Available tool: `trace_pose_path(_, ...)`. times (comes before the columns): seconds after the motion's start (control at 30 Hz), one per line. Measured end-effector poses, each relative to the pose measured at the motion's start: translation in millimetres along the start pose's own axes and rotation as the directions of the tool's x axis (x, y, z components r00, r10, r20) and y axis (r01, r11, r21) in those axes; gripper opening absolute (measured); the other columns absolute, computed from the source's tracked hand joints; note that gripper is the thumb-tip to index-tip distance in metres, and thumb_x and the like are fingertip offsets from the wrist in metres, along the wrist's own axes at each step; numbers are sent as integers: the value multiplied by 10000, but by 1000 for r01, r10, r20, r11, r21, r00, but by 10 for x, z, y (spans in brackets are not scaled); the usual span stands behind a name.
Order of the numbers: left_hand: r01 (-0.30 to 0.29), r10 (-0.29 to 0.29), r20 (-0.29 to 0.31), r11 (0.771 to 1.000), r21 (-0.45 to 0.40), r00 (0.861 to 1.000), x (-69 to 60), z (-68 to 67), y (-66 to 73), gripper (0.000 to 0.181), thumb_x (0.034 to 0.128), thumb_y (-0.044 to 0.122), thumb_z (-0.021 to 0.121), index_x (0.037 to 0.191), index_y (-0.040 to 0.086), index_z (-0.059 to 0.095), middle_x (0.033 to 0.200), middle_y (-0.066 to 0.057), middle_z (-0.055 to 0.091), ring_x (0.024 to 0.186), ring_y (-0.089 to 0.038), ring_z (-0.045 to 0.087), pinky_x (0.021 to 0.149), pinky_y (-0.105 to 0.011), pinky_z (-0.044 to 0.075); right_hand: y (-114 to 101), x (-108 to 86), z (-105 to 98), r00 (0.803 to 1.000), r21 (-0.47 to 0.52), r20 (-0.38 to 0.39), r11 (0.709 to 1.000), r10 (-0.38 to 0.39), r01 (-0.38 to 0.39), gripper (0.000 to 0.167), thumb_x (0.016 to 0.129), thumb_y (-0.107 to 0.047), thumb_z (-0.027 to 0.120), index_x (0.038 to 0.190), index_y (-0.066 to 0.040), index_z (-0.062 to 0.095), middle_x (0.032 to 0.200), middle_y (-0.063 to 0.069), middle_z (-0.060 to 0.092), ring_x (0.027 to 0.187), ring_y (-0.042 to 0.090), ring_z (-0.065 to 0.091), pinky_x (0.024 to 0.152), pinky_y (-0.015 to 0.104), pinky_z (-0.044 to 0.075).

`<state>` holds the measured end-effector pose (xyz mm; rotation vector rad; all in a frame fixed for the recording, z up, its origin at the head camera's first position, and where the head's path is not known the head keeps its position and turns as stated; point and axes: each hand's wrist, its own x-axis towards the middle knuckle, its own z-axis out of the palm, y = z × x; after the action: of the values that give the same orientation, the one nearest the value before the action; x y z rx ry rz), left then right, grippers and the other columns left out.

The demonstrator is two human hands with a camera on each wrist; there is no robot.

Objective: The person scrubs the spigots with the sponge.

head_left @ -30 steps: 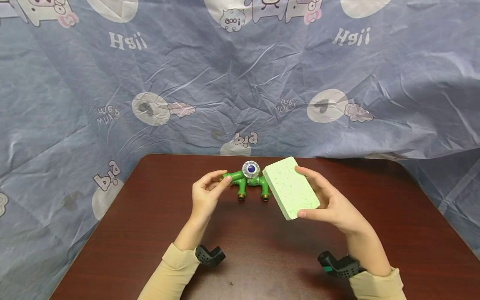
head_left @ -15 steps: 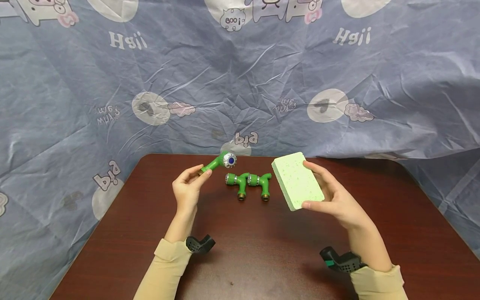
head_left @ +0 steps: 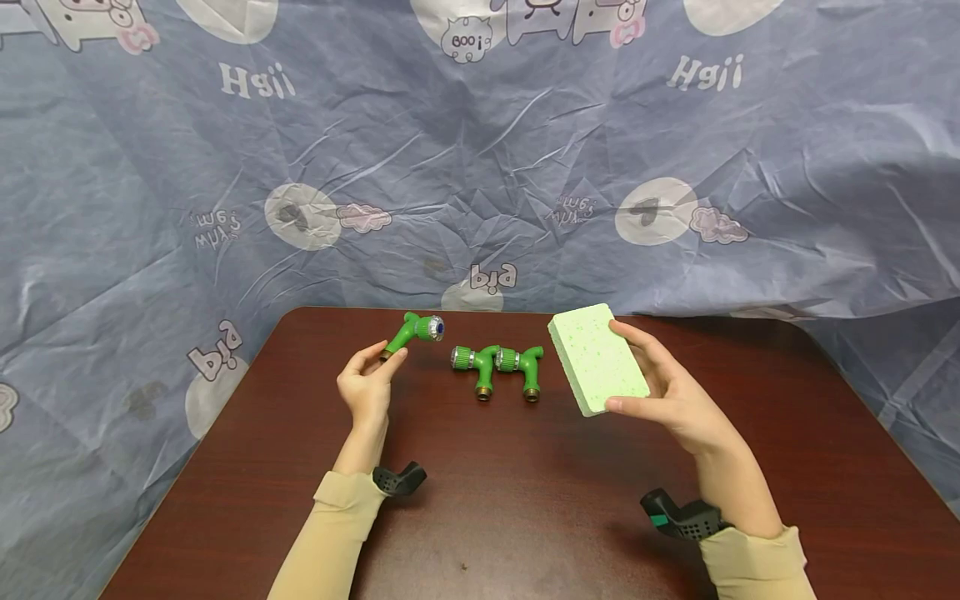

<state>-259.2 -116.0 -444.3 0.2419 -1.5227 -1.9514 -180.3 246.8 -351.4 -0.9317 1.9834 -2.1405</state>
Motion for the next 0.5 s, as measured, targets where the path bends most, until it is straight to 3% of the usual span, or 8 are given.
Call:
trace_pose_path(0.27, 62, -56, -75, 996, 69, 996, 56, -103, -260, 342, 617, -83, 825, 936, -39, 709, 870, -104, 637, 657, -81, 612, 612, -170, 533, 1, -2, -21, 1000, -11, -16, 1000, 24, -24, 839, 768, 212, 591, 1472, -50, 217, 1311, 119, 411, 1030, 171, 572, 778, 280, 543)
trace_pose_path(0.5, 101, -88, -120, 989, 111, 989, 86, -162, -396, 375, 609, -93, 823, 959, -84, 687, 884, -124, 633, 652, -80, 599, 593, -151, 520, 23, -10, -44, 999, -12, -17, 999, 43, -43, 840, 772, 207, 594, 1473, -63, 219, 1283, 130, 421, 1003, 174, 585, 776, 286, 544)
